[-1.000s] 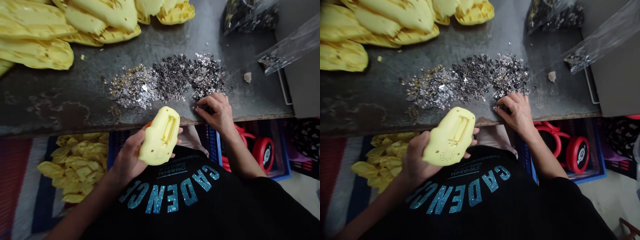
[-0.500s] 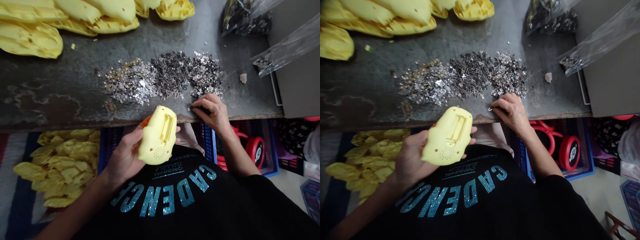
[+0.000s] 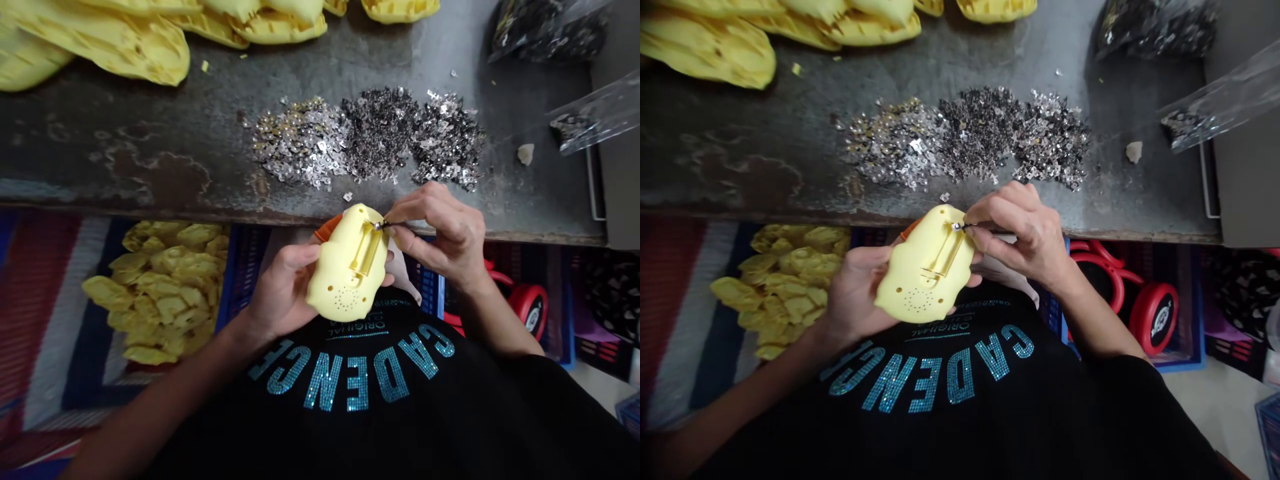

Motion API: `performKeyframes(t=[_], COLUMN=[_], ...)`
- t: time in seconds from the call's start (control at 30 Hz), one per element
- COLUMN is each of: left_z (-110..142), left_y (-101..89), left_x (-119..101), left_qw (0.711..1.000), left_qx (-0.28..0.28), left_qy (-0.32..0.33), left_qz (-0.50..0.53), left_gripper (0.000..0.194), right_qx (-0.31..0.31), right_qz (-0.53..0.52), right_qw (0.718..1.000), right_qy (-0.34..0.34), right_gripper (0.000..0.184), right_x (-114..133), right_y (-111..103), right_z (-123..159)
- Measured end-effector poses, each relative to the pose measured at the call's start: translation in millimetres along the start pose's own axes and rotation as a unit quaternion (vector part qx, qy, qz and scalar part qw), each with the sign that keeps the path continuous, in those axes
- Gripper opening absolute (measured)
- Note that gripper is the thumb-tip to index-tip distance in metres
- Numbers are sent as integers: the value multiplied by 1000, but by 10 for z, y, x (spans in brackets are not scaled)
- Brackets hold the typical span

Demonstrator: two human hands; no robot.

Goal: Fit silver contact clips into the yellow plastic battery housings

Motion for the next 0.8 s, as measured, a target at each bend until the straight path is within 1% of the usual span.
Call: performKeyframes(t=[0.13,0.23,0.37,0.53,0.7,0.8], left_z=[44,47,28,21,16,7], left_y=[57,89,105,104,86,119], left_x=[24,18,11,41,31,40], left_qw=[1000,999,999,997,999,999], left_qx=[15,26,41,59,29,46], left_qy=[-27,-22,-19,-39,-19,-18], left_qz=[2,2,-4,-8,-13,-14], left_gripper=[84,89,92,90,82,74], right_qx=[1,20,42,29,29,22], right_qz=[7,28,44,49,82,105], right_qw=[1000,999,998,998,994,991], right_qy=[-27,-17,-3,-31,-59,-78], right_gripper=[9,12,14,13,9,12], right_x=[17,18,22,63,112,153], right_y=[-12,-8,1,-25,-37,-44], right_z=[-31,-48,-55,-36,-4,23])
Point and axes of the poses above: each hand's wrist, its own z-axis away from the middle knuckle, its own y-axis out of the palm, x = y × z, the point moved 8 cm from there along -z, towards the middle knuckle, and after that the axes turned 15 degrees about x, right-handed, at the moved point
